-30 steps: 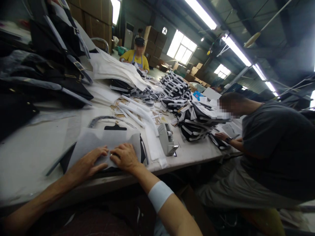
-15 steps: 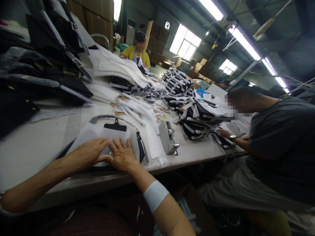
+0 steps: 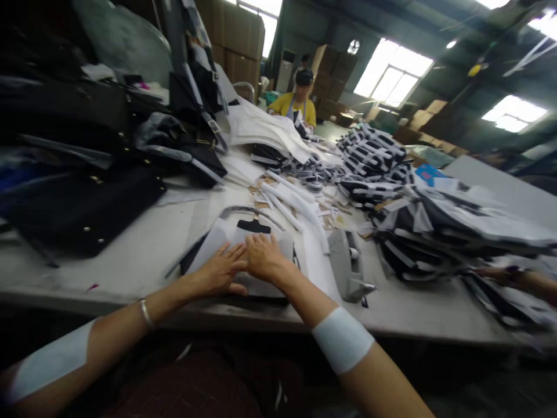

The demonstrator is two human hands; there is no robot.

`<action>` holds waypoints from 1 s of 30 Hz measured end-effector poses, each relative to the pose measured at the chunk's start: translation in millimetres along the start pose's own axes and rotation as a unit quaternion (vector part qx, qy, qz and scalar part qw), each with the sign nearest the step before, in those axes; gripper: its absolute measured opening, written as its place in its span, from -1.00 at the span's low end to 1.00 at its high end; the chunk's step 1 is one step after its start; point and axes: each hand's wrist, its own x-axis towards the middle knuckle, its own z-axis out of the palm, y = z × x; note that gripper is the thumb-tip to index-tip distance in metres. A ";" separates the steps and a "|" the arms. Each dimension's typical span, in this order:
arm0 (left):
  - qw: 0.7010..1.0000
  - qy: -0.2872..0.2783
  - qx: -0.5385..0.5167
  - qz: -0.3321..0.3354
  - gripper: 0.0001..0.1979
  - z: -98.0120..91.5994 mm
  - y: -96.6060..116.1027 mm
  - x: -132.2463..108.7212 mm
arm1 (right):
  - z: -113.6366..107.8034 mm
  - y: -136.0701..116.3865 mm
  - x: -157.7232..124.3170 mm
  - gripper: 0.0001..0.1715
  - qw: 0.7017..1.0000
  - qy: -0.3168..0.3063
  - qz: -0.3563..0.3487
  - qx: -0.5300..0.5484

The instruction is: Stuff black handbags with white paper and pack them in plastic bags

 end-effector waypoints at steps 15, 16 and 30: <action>0.998 0.006 -0.046 0.031 -0.40 -32.8 -8.5 16.3 | 68.5 24.9 -12.9 -0.13 0.997 0.072 -0.036 -0.012; 0.998 0.004 -0.041 0.050 -0.52 -41.1 -7.0 22.9 | 67.9 24.7 -12.9 -0.14 0.997 0.073 -0.037 -0.010; 0.980 0.161 0.046 -0.104 -0.74 -6.7 -23.1 19.4 | 80.0 35.0 -10.8 -0.52 0.961 0.274 0.032 0.024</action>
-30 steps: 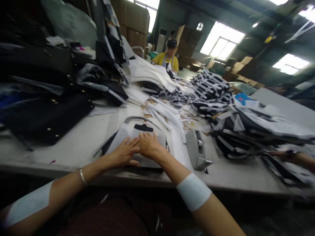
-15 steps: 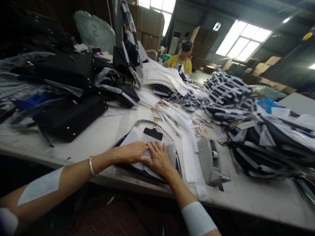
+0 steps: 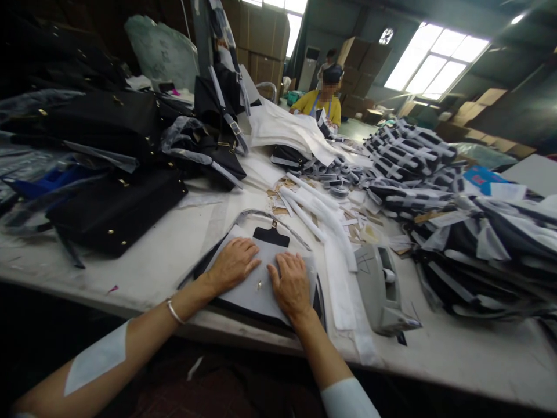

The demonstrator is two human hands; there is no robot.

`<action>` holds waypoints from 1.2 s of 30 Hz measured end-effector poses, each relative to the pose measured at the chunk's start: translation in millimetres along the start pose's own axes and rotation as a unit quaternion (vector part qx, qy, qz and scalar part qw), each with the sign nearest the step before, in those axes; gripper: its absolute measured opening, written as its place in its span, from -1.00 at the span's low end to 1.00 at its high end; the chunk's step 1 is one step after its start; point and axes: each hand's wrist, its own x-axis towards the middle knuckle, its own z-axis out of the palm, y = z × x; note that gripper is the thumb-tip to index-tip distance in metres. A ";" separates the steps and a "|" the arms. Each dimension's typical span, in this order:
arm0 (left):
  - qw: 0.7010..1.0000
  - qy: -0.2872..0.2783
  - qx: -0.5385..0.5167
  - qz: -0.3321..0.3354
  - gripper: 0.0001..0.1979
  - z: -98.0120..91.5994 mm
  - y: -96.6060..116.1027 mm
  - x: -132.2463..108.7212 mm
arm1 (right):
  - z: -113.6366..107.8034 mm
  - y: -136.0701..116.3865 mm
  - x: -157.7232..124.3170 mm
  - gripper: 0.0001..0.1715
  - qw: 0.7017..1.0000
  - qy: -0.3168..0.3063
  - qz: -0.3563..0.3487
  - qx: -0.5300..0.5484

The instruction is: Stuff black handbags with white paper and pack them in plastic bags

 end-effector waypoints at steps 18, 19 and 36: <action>0.999 0.034 0.026 -0.033 -0.54 0.0 -0.1 10.3 | -6.7 -1.1 10.9 -0.47 0.990 -0.038 0.056 -0.122; 0.999 0.036 0.024 -0.032 -0.54 0.0 -0.4 10.5 | -6.0 0.1 12.1 -0.47 0.989 -0.036 0.057 -0.130; 0.998 0.042 0.047 0.002 -0.59 6.2 -3.4 13.7 | -2.4 5.1 25.1 -0.46 0.970 -0.098 0.073 -0.209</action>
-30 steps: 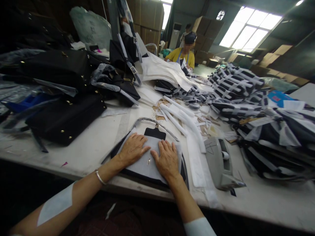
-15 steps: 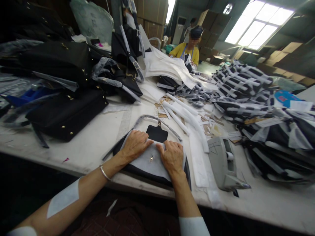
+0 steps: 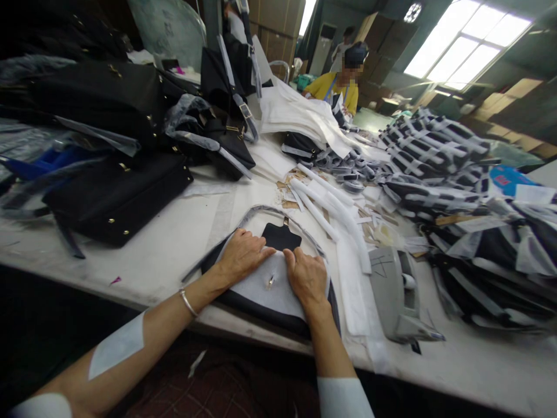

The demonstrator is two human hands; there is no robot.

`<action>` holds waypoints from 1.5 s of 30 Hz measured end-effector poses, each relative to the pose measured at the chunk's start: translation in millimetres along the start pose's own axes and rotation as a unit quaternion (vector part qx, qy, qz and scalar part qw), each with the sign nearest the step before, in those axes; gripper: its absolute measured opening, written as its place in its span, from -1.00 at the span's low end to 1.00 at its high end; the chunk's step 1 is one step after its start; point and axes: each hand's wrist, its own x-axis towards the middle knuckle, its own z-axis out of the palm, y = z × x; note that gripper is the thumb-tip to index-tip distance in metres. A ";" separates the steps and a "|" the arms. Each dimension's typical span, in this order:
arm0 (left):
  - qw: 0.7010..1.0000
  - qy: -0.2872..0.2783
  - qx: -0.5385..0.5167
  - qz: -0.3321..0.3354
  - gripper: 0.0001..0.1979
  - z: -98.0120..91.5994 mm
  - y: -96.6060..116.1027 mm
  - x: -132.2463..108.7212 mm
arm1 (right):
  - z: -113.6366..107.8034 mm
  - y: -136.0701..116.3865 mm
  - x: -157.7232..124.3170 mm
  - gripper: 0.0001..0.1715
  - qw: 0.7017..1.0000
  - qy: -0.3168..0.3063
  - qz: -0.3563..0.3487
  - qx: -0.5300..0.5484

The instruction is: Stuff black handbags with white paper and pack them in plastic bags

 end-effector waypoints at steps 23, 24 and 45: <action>0.998 0.010 -0.009 -0.065 -0.53 5.9 5.2 1.9 | 14.9 13.0 1.7 -0.22 0.906 0.128 0.089 0.393; 0.997 0.016 -0.017 -0.072 -0.54 6.6 4.7 1.2 | 14.6 14.3 0.1 -0.38 0.901 0.138 0.061 0.407; 0.949 0.055 -0.292 -0.101 -0.58 1.1 -14.1 -6.5 | -1.6 2.6 -28.8 -0.72 0.890 0.167 -0.217 0.364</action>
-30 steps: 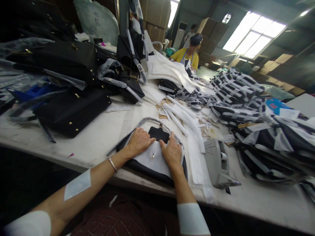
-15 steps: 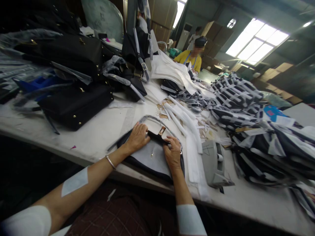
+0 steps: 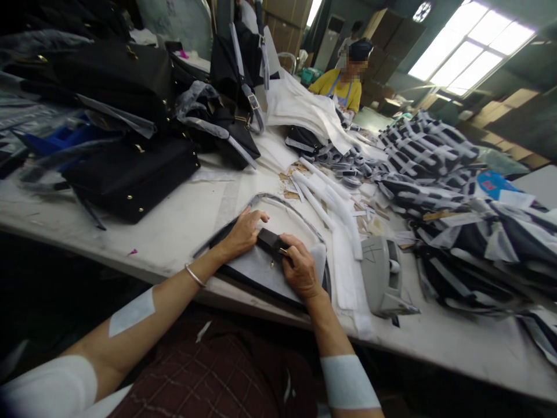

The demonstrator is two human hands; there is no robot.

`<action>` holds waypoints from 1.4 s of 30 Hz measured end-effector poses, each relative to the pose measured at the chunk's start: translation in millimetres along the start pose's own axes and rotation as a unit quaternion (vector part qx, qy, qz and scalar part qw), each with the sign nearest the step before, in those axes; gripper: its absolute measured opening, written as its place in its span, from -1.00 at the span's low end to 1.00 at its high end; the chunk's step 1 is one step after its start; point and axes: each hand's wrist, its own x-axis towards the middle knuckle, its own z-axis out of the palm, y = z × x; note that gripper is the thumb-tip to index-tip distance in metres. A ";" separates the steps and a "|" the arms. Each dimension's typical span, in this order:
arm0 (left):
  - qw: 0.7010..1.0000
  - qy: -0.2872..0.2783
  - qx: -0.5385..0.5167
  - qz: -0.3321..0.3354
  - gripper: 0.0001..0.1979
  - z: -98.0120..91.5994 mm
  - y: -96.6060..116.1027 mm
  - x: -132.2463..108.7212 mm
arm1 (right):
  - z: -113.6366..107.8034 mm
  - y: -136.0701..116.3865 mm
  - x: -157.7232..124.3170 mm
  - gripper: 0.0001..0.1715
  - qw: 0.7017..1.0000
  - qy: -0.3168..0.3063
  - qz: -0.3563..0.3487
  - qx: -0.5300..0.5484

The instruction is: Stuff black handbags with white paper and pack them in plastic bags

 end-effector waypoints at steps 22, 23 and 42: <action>0.963 -0.195 0.061 0.174 -0.85 -26.3 39.0 -53.2 | -6.8 1.7 -6.7 -0.73 0.990 -0.092 0.040 0.095; 0.963 -0.186 0.065 0.183 -0.83 -23.4 37.4 -56.4 | -8.6 0.7 -6.0 -0.72 0.989 -0.097 0.054 0.102; 0.970 -0.147 0.085 0.175 -0.83 -14.6 43.2 -58.8 | -5.2 0.4 -4.4 -0.83 0.977 -0.059 0.131 0.155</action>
